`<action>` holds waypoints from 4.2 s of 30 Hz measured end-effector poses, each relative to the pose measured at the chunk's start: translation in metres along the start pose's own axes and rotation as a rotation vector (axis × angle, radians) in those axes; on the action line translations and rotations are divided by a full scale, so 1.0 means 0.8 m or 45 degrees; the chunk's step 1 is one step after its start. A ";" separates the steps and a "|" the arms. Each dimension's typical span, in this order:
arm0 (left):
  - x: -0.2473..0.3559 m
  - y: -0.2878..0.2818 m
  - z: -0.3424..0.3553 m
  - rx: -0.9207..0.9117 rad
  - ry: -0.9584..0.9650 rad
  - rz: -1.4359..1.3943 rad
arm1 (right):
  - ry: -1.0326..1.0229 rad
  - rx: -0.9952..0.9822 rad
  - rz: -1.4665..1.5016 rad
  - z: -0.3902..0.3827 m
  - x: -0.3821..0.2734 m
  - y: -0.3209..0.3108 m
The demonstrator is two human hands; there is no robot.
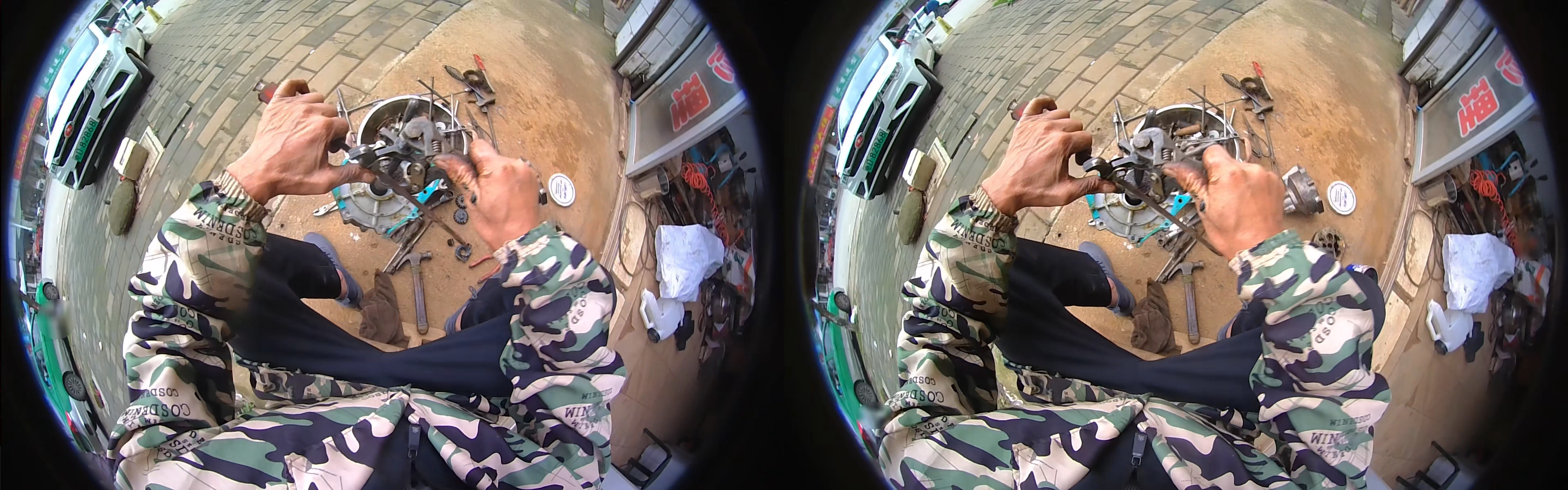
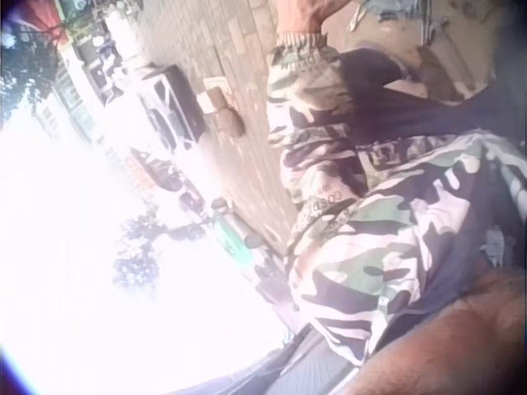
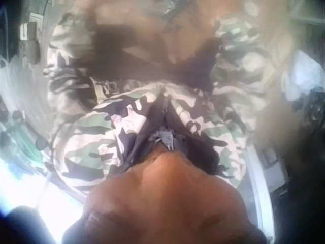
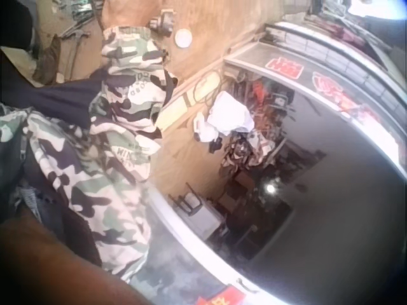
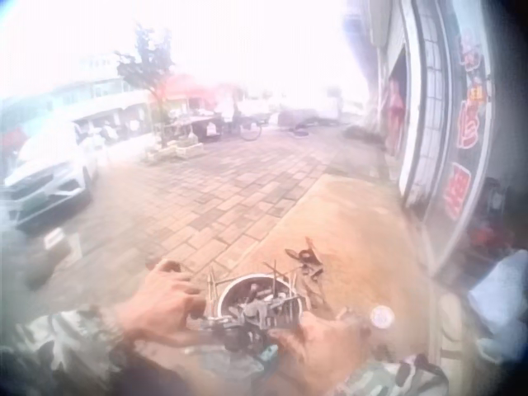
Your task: The person sits on the ground and uses a wrench and screwdriver to adjust and tighten components of a mechanical assembly. The person repeatedly rotates the wrench and manipulates internal parts with a screwdriver.
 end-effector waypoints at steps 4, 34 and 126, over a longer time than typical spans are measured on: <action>-0.050 0.041 -0.022 -0.060 -0.020 0.060 | -0.014 0.012 0.157 0.017 -0.020 0.078; -0.039 0.351 0.087 -0.794 0.381 0.067 | 0.787 -0.173 0.858 -0.129 0.094 0.439; -0.265 0.582 0.031 -0.857 -0.221 -0.605 | 0.544 -0.964 0.346 0.003 0.078 0.544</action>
Point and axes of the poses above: each hand's wrist, its own z-axis towards the middle knuckle, its own y-axis out of the palm, x = y × z, the point moved 6 cm from there along z, towards the middle knuckle, and after that the axes turned 15 degrees about -x, right-handed, at the moved point
